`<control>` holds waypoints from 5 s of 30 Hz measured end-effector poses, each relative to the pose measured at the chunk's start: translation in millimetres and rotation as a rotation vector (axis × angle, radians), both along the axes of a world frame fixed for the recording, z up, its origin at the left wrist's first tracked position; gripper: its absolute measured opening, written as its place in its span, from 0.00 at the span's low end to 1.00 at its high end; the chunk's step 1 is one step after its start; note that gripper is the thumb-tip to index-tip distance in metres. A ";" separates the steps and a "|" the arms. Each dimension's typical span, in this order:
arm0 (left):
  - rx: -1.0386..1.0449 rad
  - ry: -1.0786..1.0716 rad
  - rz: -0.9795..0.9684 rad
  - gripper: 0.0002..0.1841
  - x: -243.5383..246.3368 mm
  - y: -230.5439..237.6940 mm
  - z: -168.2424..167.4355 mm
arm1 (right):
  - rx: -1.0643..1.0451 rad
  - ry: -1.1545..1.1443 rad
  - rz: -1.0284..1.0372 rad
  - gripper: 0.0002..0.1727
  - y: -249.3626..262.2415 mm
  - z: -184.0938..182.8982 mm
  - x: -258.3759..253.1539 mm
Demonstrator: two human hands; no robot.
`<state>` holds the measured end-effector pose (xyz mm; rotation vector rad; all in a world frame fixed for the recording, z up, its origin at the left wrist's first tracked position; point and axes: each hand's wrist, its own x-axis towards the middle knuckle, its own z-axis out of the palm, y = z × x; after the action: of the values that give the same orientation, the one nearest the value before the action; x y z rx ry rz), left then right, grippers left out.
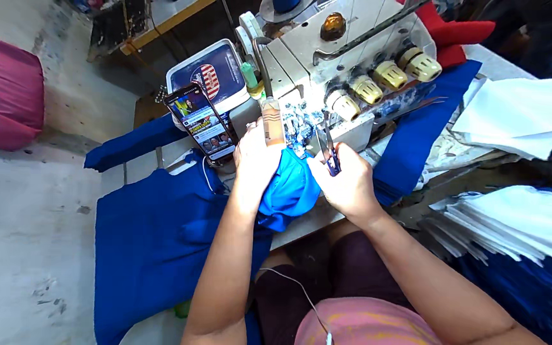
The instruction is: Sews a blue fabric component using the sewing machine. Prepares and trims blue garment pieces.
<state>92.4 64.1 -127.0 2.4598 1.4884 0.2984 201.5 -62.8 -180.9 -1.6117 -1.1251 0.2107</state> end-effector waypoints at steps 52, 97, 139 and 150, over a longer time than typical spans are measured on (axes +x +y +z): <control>0.307 -0.047 -0.508 0.23 -48.6 -57.2 -13.0 | 0.346 -0.444 0.432 0.14 -0.7 -25.0 39.7; 0.409 -0.143 -0.247 0.19 -70.2 -86.1 -32.8 | 0.058 -0.495 0.195 0.23 -44.9 -7.5 23.0; 0.361 -0.705 -0.366 0.06 -40.7 -84.6 -31.3 | -0.195 0.733 0.523 0.14 -19.8 32.6 5.6; -0.602 -1.397 0.018 0.13 -40.6 -112.4 -20.5 | -0.036 0.471 0.328 0.07 -28.7 13.0 7.9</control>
<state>51.8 -48.3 -147.5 1.1574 0.7419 1.0714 209.3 -91.6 -167.8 -1.3040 -1.0078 0.7861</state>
